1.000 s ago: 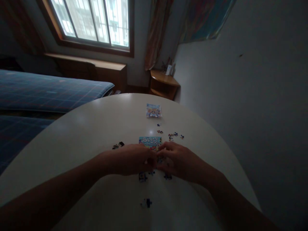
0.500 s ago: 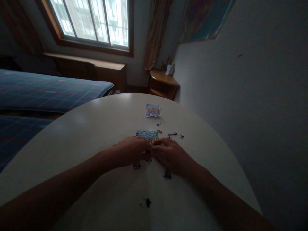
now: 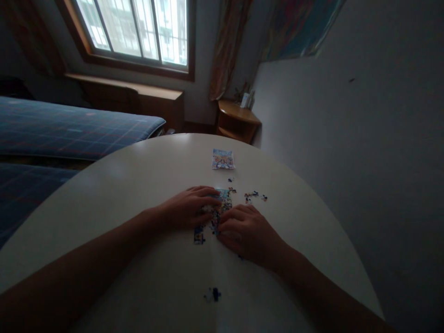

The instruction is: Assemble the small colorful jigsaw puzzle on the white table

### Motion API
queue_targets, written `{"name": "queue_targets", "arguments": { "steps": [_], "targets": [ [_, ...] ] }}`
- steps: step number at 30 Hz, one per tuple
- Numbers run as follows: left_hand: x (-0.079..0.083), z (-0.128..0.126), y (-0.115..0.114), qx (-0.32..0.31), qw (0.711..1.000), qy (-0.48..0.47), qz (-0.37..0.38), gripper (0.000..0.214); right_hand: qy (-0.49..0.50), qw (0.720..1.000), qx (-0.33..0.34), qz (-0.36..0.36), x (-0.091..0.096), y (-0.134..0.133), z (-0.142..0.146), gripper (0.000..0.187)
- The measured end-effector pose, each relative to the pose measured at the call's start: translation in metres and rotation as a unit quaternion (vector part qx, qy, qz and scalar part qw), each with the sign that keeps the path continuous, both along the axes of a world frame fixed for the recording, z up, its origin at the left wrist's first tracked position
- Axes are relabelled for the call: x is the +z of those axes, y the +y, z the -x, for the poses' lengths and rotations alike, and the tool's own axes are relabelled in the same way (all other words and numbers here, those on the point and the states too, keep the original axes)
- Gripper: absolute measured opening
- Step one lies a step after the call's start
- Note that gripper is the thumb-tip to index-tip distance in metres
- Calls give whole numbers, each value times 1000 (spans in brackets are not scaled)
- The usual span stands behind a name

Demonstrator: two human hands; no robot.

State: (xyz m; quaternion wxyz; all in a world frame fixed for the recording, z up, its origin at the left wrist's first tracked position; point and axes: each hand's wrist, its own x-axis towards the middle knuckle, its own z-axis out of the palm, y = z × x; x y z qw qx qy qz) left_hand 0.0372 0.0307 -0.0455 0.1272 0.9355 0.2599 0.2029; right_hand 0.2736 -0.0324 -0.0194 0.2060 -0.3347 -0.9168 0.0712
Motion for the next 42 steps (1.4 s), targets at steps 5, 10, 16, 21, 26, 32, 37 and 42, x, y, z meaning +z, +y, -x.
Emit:
{"name": "queue_targets", "arguments": {
  "steps": [5,10,16,21,26,32,37,42],
  "targets": [
    [1,-2,-3,3,1000,19,-7,42,-21,999,24,-21,0,-2,0,5],
    [2,-3,-3,7,1000,21,-4,42,-33,999,36,-11,1,-2,-1,8],
    [4,-4,-4,10,1000,16,-3,41,-51,998,41,-11,1,-1,0,11],
    [2,-4,-4,11,1000,17,-4,41,-55,998,39,2,5,-5,2,14],
    [2,-3,-3,10,1000,22,-5,41,-20,998,35,50,8,6,-10,12],
    [6,-4,-5,11,999,33,6,41,25,988,-151,14,-3,37,-34,28],
    [7,-4,-5,10,1000,29,-3,40,-34,988,-151,3,-15,46,-32,38],
    [6,-5,-4,9,999,33,-3,41,11,988,-150,18,-9,49,-36,17]
  ]
}}
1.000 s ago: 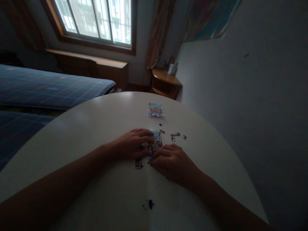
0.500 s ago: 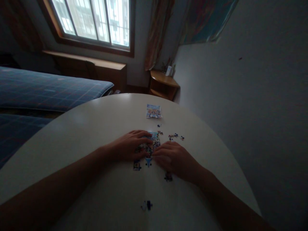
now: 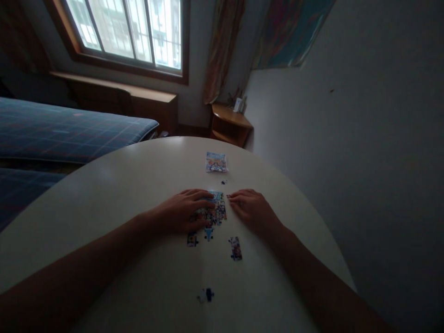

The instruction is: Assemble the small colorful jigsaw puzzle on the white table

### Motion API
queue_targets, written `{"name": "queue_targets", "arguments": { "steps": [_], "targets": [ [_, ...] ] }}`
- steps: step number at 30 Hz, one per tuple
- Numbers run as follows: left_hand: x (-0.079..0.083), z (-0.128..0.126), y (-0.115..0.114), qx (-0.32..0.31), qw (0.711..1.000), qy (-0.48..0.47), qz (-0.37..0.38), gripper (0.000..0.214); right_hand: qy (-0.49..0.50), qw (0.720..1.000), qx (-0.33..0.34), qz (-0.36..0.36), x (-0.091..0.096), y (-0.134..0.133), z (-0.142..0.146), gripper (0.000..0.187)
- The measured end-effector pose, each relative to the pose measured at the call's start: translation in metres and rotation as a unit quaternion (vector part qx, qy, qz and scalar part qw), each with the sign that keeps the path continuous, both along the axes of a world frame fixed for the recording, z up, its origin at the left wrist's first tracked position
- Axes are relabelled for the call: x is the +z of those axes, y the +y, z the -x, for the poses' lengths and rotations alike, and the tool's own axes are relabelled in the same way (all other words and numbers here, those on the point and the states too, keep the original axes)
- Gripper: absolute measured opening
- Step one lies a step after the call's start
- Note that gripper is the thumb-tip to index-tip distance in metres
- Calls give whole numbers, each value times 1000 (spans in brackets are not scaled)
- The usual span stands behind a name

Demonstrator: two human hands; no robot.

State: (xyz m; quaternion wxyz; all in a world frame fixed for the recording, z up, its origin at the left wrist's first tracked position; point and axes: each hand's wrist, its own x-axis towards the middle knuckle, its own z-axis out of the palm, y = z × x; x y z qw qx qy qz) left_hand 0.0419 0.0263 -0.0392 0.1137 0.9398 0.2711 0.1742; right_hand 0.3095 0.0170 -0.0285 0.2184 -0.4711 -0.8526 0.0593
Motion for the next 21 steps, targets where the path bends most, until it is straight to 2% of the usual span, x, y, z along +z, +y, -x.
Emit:
{"name": "queue_targets", "arguments": {
  "steps": [3,7,10,17,21],
  "targets": [
    [0,0,0,3,1000,8,-2,42,45,998,3,35,7,-2,-4,10],
    [1,0,-1,2,1000,24,-9,41,55,995,-4,81,15,-9,-6,16],
    [2,1,-2,-2,1000,27,-15,40,31,996,-11,77,15,-11,-8,18],
    [4,0,-3,-2,999,34,-28,41,4,996,-23,81,12,-9,-9,5],
    [4,0,-4,-4,999,40,-30,42,4,996,-4,87,17,-13,-5,9]
  ]
}}
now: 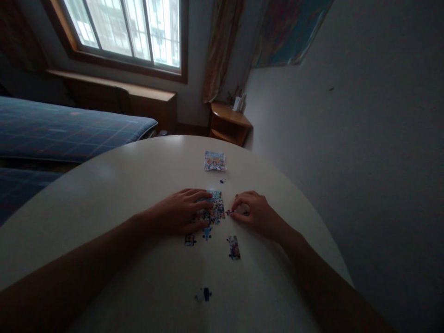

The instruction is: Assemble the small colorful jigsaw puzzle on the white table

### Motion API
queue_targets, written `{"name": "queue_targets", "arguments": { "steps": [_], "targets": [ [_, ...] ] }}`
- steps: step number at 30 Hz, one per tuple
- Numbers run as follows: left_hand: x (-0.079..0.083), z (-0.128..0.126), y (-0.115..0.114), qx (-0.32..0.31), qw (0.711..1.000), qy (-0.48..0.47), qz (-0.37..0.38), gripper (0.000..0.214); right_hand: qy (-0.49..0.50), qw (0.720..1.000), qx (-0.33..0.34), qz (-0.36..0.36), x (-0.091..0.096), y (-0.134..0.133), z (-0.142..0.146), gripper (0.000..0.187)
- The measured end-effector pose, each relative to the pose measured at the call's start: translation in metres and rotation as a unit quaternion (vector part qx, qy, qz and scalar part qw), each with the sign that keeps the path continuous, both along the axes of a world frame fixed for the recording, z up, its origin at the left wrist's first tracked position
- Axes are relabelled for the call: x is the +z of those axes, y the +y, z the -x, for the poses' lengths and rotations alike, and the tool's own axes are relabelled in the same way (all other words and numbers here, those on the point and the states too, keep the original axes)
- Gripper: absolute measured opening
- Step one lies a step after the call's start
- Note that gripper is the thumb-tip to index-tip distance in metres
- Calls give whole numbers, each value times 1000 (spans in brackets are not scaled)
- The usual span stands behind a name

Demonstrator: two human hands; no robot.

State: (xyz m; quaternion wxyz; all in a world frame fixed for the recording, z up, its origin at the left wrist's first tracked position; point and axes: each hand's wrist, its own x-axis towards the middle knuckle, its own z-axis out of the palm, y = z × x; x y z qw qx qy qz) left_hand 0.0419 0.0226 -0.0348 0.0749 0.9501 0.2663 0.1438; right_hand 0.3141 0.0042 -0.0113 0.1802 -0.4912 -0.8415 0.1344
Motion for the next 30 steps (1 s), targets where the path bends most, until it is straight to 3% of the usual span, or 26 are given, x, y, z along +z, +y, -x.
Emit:
{"name": "queue_targets", "arguments": {
  "steps": [7,12,21,30],
  "targets": [
    [2,1,2,-6,1000,21,7,38,61,997,38,28,4,-9,8,5],
    [6,1,2,0,1000,18,18,39,107,994,2,17,8,-21,20,5],
    [-8,9,26,-27,994,-50,94,42,201,979,-19,-1,-18,-33,65,8],
    [-14,9,33,-24,988,-88,121,41,200,980,-12,9,-25,-26,76,5]
  ]
}}
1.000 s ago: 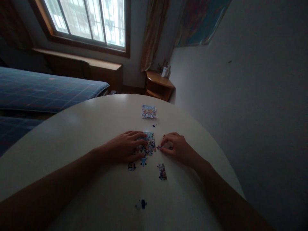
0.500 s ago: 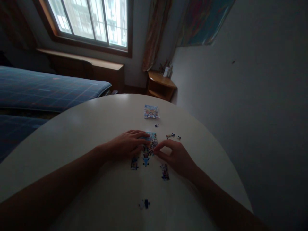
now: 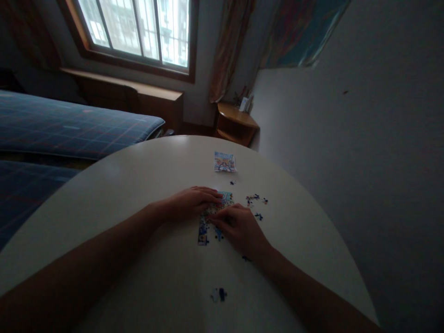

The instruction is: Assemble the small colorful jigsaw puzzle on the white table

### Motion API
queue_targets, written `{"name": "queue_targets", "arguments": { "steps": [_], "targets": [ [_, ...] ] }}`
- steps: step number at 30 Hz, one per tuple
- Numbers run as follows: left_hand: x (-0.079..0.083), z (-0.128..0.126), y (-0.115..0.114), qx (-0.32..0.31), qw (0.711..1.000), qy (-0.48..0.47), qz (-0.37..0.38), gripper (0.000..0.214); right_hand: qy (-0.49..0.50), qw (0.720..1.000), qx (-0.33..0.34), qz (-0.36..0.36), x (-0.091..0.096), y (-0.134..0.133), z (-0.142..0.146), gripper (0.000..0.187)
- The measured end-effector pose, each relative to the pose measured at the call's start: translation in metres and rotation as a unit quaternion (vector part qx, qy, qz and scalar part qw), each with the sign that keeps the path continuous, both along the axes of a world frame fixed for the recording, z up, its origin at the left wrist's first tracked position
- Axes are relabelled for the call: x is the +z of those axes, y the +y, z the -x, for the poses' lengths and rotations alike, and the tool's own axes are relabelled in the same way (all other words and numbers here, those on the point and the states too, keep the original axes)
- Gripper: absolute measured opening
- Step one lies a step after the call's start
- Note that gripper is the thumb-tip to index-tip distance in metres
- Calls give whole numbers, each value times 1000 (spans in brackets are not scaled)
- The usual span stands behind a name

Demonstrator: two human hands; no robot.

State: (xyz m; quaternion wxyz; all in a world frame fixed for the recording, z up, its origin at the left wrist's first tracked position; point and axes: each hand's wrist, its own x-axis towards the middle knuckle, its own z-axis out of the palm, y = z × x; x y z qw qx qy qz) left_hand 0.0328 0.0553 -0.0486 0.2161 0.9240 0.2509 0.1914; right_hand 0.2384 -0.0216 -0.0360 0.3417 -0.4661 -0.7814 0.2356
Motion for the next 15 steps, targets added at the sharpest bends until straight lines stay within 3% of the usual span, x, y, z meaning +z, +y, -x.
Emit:
{"name": "queue_targets", "arguments": {
  "steps": [7,15],
  "targets": [
    [2,0,-1,-5,1000,2,-8,44,-36,999,33,-17,1,1,1,11],
    [2,0,-2,-5,1000,-2,-16,42,-88,995,21,-39,-1,1,0,9]
  ]
}}
